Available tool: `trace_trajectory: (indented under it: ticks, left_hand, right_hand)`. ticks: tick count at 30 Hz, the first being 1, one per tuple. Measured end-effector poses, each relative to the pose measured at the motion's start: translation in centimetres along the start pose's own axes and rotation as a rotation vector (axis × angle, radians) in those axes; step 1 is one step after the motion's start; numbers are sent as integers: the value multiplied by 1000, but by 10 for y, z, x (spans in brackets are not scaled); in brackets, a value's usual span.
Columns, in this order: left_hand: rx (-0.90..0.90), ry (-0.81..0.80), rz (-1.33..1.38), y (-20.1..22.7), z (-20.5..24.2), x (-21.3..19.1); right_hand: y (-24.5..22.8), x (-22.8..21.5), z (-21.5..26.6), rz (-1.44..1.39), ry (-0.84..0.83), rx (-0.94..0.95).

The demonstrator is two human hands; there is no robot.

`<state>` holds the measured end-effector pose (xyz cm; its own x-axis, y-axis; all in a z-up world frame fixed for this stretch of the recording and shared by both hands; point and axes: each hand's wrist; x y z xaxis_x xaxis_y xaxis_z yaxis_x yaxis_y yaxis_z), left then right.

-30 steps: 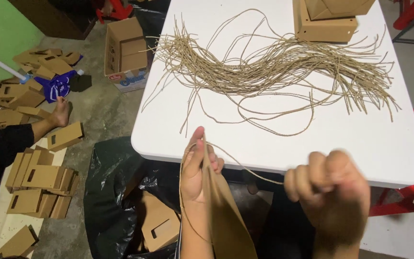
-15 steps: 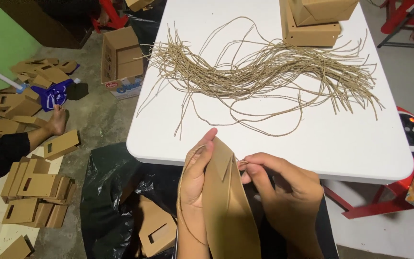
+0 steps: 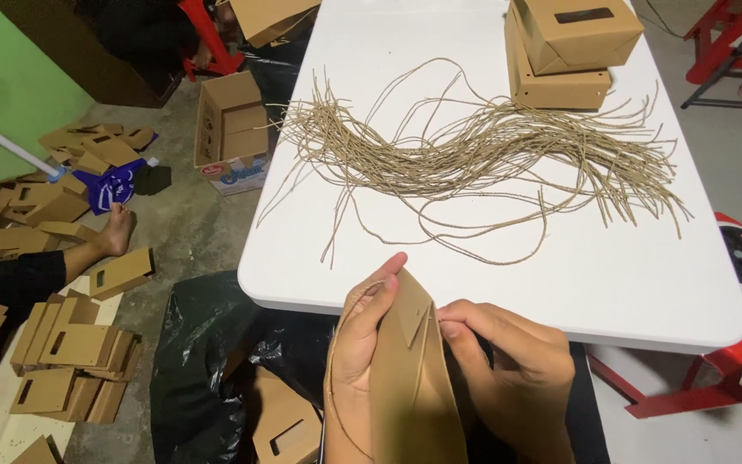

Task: The person assembles small cardboard boxes by threading twine through pre-punched holes at the top. They pull the twine tight to secure the box flaps and then place the finished box into a black plastic bag. The process is repeated with another box.

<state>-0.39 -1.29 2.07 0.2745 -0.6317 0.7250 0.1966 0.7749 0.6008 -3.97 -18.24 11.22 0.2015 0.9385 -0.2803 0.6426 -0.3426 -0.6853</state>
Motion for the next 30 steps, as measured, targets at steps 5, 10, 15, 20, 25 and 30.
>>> trace_trajectory:
  ticks: [5,10,15,20,25,30]
  left_hand:
    - [-24,-69,-44,1,-1,-4]
    - [-18,-78,-76,4,3,4]
    - [-43,-107,-139,9,10,15]
    - [-14,-58,-204,14,17,23]
    - [47,-27,-465,29,23,35]
    - [56,57,-609,37,28,38]
  right_hand:
    - [9,3,4,-105,15,74]
    - [10,3,5,-233,0,134]
    - [13,9,12,-247,72,191]
    - [13,2,15,-233,66,174]
    - [15,-14,19,-220,42,203]
    - [10,-29,13,-58,-82,167]
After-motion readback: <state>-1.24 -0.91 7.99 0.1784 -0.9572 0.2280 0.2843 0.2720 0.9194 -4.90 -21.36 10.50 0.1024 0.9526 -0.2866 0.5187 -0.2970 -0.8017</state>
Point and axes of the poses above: each hand's wrist, its own z-axis away from the middle knuckle, its own x-axis out of the palm, y = z × x, and after that the axes turned 1 degree about -z, right-handed
